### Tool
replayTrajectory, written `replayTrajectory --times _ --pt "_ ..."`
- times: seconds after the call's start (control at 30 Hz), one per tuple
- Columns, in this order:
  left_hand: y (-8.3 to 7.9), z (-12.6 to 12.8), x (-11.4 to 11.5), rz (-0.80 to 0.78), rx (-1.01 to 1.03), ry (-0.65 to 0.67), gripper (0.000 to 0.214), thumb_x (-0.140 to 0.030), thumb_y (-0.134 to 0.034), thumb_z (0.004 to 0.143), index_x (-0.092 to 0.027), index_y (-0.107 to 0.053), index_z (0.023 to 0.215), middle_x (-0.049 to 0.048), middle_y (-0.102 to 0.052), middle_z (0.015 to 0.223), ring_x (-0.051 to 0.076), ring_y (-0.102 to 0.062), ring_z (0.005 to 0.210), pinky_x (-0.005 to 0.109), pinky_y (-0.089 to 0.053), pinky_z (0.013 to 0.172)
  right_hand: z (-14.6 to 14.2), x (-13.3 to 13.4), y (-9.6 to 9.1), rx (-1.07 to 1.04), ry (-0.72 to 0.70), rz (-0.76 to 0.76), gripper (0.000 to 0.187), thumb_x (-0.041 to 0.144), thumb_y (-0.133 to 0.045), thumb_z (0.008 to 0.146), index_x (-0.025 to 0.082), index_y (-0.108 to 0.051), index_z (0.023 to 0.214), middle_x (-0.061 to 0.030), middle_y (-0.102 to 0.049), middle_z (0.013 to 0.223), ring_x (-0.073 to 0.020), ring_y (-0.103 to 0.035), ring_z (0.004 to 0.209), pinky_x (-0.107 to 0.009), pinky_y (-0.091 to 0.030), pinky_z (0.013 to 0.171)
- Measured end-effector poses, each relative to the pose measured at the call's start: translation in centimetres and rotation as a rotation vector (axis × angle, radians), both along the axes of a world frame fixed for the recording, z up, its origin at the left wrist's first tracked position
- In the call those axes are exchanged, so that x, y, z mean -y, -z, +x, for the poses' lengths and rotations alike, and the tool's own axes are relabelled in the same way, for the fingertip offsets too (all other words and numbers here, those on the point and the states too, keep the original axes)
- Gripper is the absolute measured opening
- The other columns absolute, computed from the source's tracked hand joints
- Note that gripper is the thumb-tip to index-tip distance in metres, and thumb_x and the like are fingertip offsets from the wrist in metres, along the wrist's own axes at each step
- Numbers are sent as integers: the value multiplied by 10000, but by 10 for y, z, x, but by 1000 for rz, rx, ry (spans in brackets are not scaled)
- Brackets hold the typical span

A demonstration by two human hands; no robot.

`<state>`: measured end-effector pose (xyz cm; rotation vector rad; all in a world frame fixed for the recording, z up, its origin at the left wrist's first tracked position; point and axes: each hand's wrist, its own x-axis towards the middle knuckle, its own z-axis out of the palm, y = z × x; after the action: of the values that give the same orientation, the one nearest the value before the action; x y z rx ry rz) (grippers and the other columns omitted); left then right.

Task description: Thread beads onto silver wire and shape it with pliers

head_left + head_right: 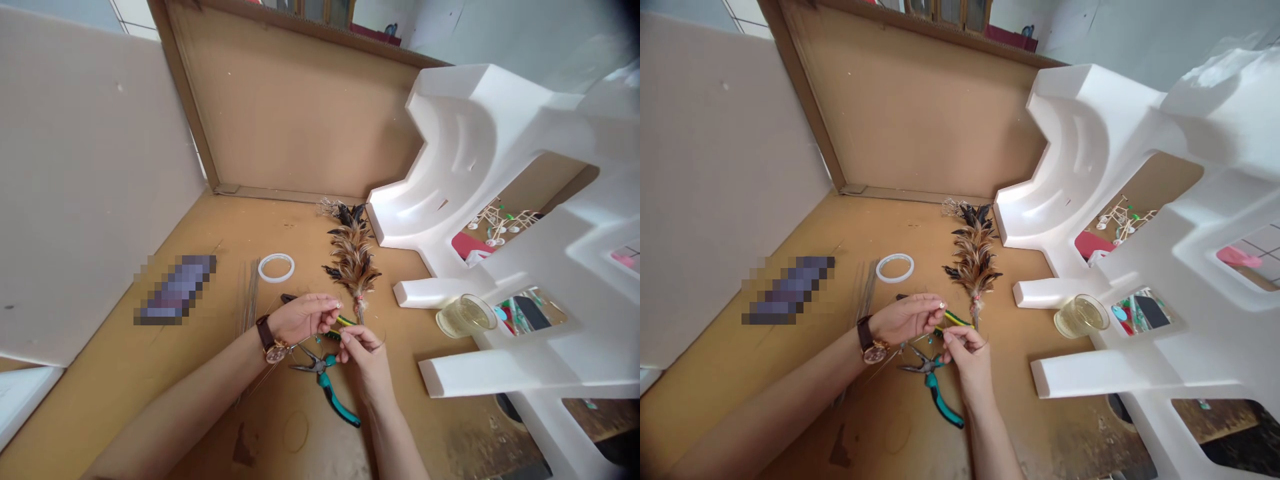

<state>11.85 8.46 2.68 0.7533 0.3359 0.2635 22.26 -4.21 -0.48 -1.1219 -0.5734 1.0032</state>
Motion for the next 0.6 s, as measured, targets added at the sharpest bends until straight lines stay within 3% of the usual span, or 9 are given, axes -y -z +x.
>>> replayTrajectory --times 0.4,0.6 --pt "-2 -1 0 -41 38 -27 136 -146 -684 698 -115 -599 799 5 -573 686 67 -542 625 149 -409 536 0 -1 0 -8 2 19 89 253 -685 697 177 -673 741 42 -547 563 -63 -467 433 -225 -472 472" --pt "-3 -1 0 86 44 -57 112 -139 -664 702 -121 -589 784 2 -577 694 69 -530 615 175 -413 571 0 -1 0 -11 1 24 78 243 -678 706 177 -674 748 41 -550 569 -61 -467 438 -219 -471 477"
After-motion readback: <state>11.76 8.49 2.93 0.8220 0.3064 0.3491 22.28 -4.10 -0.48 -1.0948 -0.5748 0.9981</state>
